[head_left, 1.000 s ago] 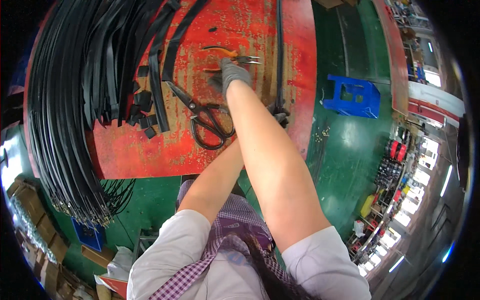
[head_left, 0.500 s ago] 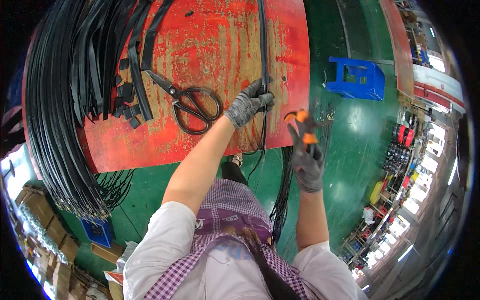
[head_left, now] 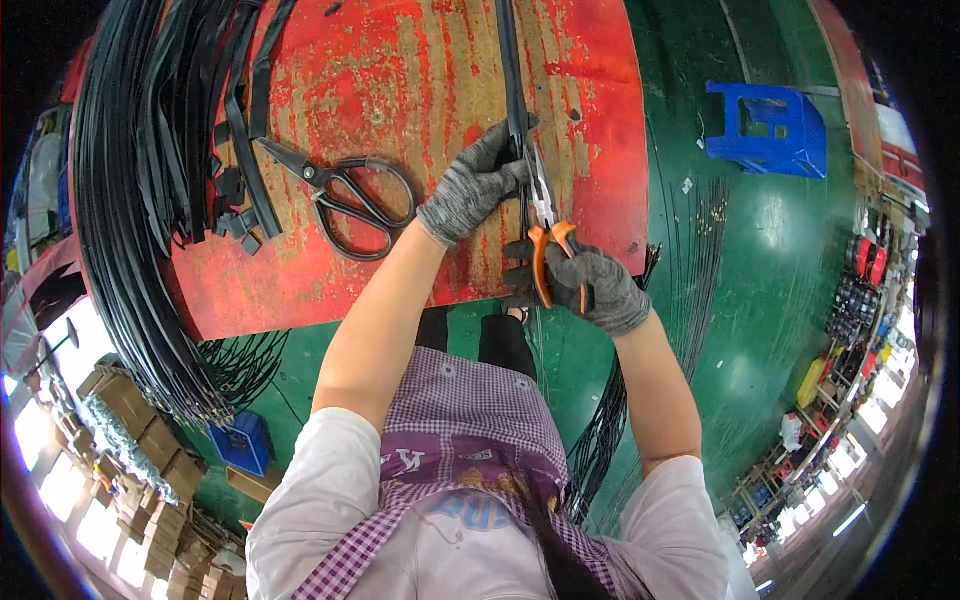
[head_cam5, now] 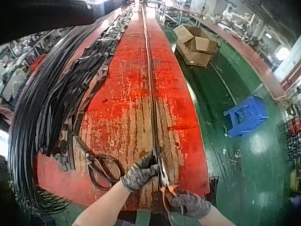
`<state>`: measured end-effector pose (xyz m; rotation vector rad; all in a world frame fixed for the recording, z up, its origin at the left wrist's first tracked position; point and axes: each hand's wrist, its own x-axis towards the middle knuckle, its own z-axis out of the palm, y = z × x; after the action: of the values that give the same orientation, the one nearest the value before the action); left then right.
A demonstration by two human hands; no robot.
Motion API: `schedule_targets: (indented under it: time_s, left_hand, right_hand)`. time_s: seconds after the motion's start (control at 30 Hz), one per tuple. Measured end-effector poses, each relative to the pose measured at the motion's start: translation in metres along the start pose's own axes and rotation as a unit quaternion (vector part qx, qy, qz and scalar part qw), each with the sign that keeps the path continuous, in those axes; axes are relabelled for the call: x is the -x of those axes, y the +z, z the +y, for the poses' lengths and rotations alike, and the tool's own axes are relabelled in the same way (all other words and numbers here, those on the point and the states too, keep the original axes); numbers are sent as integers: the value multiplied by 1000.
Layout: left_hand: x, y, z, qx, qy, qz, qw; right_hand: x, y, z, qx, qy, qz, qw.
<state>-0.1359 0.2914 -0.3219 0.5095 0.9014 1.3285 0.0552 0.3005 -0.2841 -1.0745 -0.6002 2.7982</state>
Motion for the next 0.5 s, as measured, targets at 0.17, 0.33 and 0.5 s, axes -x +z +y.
schedule_targets:
  time_s: [0.17, 0.33, 0.5]
  left_hand:
    - [-1, -3, -4, -36, 23, -15, 999]
    - [4, 0, -2, -16, 13, 9, 1000]
    - [6, 0, 3, -83, 41, -4, 996]
  right_hand:
    - [-10, 1, -11, 24, 24, 14, 999]
    - [-15, 22, -24, -15, 9, 11, 1000]
    - [-20, 34, -34, 87, -39, 67, 993]
